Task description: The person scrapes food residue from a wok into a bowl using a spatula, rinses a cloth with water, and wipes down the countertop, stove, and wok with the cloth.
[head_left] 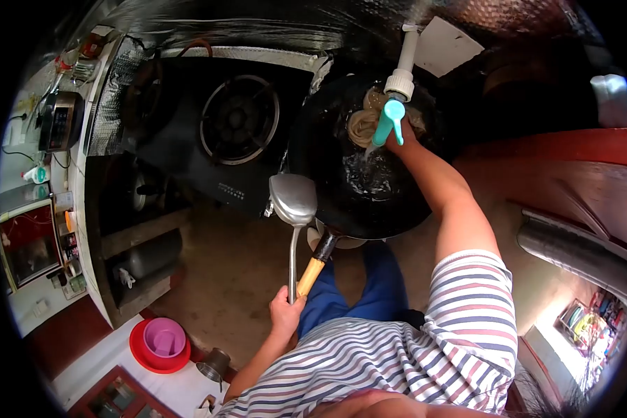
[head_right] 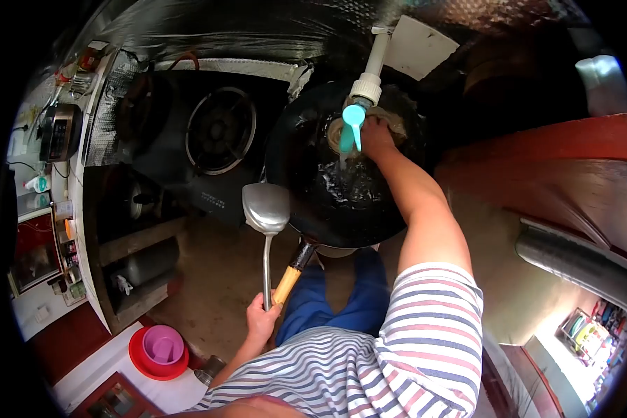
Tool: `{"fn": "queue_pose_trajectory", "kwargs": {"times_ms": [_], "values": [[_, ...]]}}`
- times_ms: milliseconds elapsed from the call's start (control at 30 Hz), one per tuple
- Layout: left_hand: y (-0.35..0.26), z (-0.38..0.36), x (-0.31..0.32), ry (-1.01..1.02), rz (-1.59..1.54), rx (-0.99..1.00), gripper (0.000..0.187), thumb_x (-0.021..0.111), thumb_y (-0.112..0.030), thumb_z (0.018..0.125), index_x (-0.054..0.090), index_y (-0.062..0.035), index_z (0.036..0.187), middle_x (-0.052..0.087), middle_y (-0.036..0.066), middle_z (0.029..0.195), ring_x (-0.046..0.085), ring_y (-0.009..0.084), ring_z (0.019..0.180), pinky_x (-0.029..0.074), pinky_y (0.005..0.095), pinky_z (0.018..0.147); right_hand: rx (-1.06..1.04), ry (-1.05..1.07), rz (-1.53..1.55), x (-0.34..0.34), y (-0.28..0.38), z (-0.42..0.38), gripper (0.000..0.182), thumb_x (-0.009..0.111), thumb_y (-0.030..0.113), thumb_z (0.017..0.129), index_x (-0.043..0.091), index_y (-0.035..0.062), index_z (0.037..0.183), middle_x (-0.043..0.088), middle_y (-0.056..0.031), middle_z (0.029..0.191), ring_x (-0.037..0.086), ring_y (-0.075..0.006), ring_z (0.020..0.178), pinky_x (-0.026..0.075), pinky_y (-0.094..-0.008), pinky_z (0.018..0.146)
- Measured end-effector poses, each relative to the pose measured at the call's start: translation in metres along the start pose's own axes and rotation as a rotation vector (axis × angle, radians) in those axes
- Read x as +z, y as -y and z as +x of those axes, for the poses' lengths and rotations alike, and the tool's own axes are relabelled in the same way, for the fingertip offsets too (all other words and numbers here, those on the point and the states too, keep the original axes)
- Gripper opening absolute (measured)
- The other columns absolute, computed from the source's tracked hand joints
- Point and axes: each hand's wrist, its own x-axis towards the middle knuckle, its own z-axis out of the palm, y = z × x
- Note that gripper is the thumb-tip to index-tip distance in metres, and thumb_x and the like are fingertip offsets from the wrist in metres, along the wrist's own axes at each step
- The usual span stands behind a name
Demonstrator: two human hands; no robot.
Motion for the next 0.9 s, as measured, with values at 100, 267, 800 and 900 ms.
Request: {"fn": "queue_pose_trajectory", "kwargs": {"times_ms": [100,267,800,900], "values": [[-0.008,-0.001,-0.001,0.001,-0.065,0.002,0.026,0.063,0.000,0.072,0.060,-0.0004,0.098,0.054,-0.002,0.068,0.051,0.0056,0.055,0.043,0.0207,0.052,-0.133,0.023,-0.260,-0.020,-0.010,-0.037,0.029,0.048,0.022,0.080,0.060,0.0130,0.106,0.054,-0.0109,0.104,0.045,-0.0278,0.102,0.037,-0.0466,0.078],[-0.008,-0.002,0.000,-0.022,-0.105,0.085,0.017,0.062,0.001,0.072,0.058,-0.0012,0.088,0.054,0.000,0.069,0.050,0.0058,0.054,0.043,0.0209,0.049,-0.076,0.241,-0.239,-0.023,0.009,-0.085,0.024,0.046,0.020,0.081,0.060,0.0124,0.100,0.056,-0.0126,0.105,0.048,-0.0304,0.101,0.037,-0.0462,0.080],[0.010,0.003,-0.010,-0.029,-0.087,0.021,0.015,0.066,-0.011,0.068,0.056,-0.0028,0.076,0.052,0.003,0.059,0.050,0.0129,0.055,0.043,0.0296,0.055,0.085,-0.302,0.853,-0.116,0.104,-0.129,0.015,0.057,0.010,0.070,0.061,0.0047,0.084,0.060,-0.0178,0.086,0.057,-0.0366,0.085,0.046,-0.0448,0.075],[0.019,0.007,-0.010,-0.015,-0.005,0.058,0.015,0.065,-0.012,0.068,0.054,-0.0036,0.072,0.051,0.006,0.058,0.050,0.0161,0.054,0.043,0.0320,0.054,0.079,-0.570,0.591,-0.212,0.041,-0.114,0.017,0.056,0.003,0.069,0.061,0.0044,0.086,0.058,-0.0146,0.096,0.055,-0.0339,0.092,0.046,-0.0415,0.078]]}}
